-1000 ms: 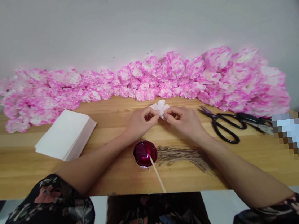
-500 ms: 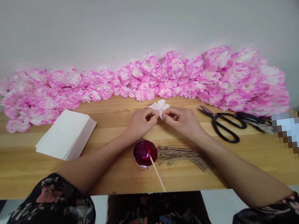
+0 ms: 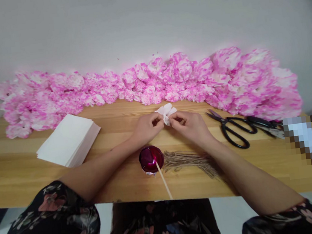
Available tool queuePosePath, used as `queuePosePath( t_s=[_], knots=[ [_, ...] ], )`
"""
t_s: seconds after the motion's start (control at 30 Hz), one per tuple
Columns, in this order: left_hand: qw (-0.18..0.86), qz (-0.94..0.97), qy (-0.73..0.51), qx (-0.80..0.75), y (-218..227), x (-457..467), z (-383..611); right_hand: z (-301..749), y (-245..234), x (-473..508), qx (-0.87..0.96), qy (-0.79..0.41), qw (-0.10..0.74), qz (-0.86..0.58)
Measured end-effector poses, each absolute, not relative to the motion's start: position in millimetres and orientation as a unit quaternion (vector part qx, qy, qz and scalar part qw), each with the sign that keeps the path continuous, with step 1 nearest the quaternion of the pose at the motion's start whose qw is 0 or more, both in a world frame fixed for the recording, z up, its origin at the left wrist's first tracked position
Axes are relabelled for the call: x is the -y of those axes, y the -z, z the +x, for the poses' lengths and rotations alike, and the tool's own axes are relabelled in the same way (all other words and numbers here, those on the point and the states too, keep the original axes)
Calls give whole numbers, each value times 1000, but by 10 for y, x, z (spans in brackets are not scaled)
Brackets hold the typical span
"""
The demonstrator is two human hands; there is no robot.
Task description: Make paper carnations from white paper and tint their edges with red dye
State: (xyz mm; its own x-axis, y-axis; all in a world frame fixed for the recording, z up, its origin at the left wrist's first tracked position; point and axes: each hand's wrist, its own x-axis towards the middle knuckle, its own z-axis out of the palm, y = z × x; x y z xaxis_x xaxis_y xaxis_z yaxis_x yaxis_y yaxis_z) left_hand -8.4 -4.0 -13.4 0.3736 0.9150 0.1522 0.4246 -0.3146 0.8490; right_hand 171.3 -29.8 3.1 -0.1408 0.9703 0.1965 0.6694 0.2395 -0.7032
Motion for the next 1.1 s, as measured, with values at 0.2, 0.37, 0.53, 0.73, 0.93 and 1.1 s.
queuePosePath(
  t_s=[0.2, 0.37, 0.53, 0.73, 0.93, 1.1],
  knots=[
    [415, 714, -342, -449, 155, 11, -102, 1764, -43, 246, 675, -313, 341, -574],
    [410, 720, -336, -447, 159, 15, -104, 1741, -48, 262, 671, -314, 346, -576],
    [413, 718, -340, -445, 172, 14, -101, 1708, -5, 276, 695, -276, 337, -572],
    [426, 713, -337, -444, 203, -8, -113, 1777, -11, 234, 683, -271, 348, -582],
    [428, 704, -336, -456, 217, -22, -133, 1821, -58, 204, 669, -262, 329, -613],
    [410, 723, -333, -446, 183, 7, -136, 1858, -70, 199, 709, -227, 354, -566]
  ],
)
